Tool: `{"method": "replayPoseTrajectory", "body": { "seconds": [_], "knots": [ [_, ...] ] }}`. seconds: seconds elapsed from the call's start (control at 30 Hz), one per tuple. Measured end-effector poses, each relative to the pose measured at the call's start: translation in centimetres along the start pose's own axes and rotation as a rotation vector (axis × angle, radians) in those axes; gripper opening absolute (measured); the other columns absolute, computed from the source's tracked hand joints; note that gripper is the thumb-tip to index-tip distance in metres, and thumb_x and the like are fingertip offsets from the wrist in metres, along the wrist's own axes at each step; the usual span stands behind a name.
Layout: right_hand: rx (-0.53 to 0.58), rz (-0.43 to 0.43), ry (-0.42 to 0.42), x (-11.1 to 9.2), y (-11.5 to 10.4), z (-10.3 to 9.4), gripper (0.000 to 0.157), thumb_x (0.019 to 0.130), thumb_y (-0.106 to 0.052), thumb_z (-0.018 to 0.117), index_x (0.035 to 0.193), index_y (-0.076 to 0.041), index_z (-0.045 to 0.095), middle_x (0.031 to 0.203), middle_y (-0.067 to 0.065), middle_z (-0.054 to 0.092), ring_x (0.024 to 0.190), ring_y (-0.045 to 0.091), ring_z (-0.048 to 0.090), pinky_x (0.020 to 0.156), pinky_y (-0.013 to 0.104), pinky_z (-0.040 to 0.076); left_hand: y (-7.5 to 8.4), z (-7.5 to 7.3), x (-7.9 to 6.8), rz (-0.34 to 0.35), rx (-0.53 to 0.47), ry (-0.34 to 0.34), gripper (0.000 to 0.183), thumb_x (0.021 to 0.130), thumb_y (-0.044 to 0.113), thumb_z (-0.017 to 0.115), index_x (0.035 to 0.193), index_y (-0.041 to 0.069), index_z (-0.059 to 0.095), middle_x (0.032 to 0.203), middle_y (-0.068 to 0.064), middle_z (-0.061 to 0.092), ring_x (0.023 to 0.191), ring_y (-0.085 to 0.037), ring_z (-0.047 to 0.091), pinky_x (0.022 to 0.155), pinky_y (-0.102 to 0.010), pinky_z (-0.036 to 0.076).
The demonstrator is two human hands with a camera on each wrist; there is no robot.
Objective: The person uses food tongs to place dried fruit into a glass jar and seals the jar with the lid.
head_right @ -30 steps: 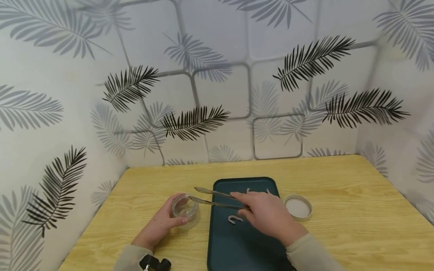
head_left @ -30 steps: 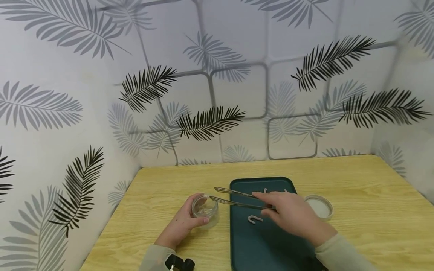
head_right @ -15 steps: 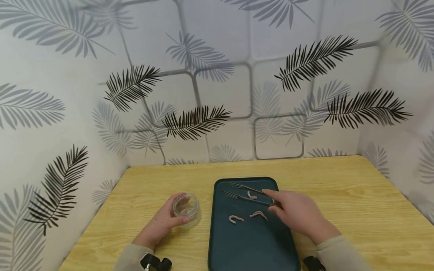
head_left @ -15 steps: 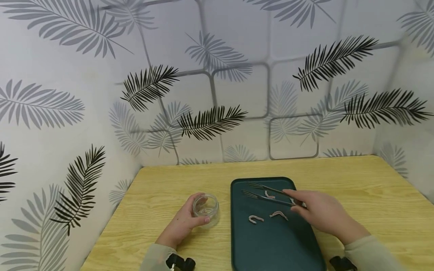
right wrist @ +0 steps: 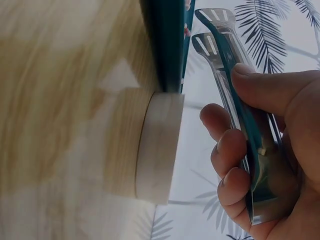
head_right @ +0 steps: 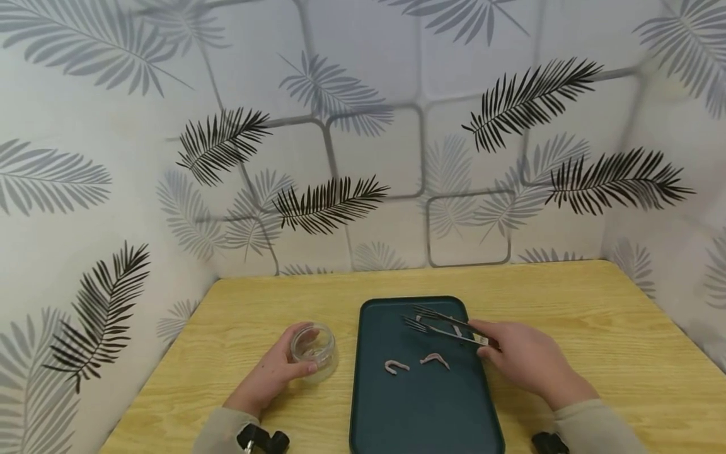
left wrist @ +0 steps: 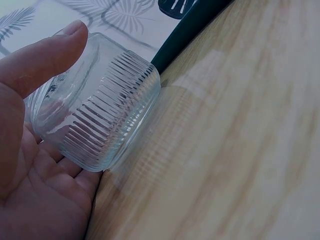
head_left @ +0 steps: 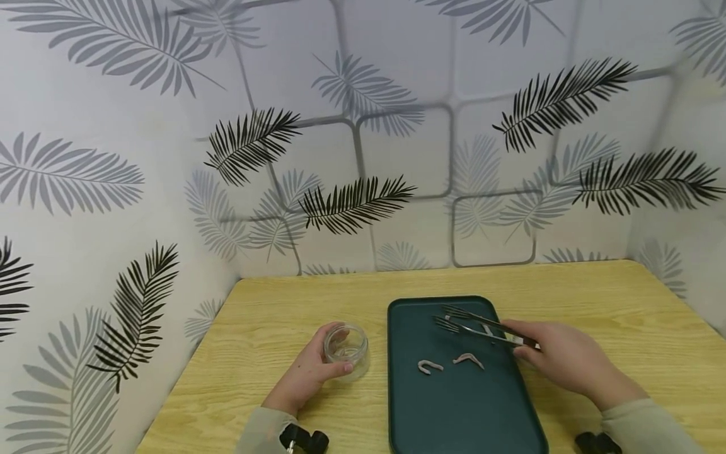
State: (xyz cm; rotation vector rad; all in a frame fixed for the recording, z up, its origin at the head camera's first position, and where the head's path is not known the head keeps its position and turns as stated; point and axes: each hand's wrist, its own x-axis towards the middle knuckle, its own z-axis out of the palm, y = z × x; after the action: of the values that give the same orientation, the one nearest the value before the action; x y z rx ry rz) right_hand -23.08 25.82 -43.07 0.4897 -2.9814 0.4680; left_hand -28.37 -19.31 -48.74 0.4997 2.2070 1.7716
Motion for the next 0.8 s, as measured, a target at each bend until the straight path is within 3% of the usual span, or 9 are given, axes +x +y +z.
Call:
{"method": "replayPoseTrajectory", "body": {
  "seconds": [0.2,0.43,0.8],
  "knots": [
    [-0.014,0.008,-0.010,0.0,0.9,0.2,0.052,0.091,-0.032,0.075,0.139,-0.014,0.064,0.099,0.001,0.072,0.072,0.010,0.053,0.061,0.040,0.045,0.0,0.0,0.1,0.000,-0.002,0.004,0.082,0.089,0.021,0.081,0.155,0.015,0.032,0.157,-0.014,0.039,0.138,-0.031,0.044,0.107,-0.042,0.039],
    [0.006,0.033,-0.039,-0.2,1.2,0.5,0.050,0.092,-0.032,0.075,0.138,-0.015,0.064,0.082,-0.010,0.061,0.064,0.012,0.046,0.057,0.037,0.038,-0.1,0.0,0.0,-0.003,0.006,0.002,0.083,0.089,0.023,0.081,0.155,0.014,0.032,0.157,-0.013,0.039,0.139,-0.031,0.043,0.106,-0.040,0.040],
    [-0.011,0.022,-0.003,-0.2,0.9,0.8,0.046,0.091,-0.026,0.077,0.135,-0.020,0.067,0.090,-0.004,0.070,0.061,0.012,0.044,0.054,0.035,0.036,0.1,0.0,0.1,-0.013,-0.025,-0.007,0.082,0.090,0.021,0.080,0.155,0.014,0.032,0.158,-0.016,0.036,0.135,-0.033,0.046,0.099,-0.034,0.045]
  ]
}}
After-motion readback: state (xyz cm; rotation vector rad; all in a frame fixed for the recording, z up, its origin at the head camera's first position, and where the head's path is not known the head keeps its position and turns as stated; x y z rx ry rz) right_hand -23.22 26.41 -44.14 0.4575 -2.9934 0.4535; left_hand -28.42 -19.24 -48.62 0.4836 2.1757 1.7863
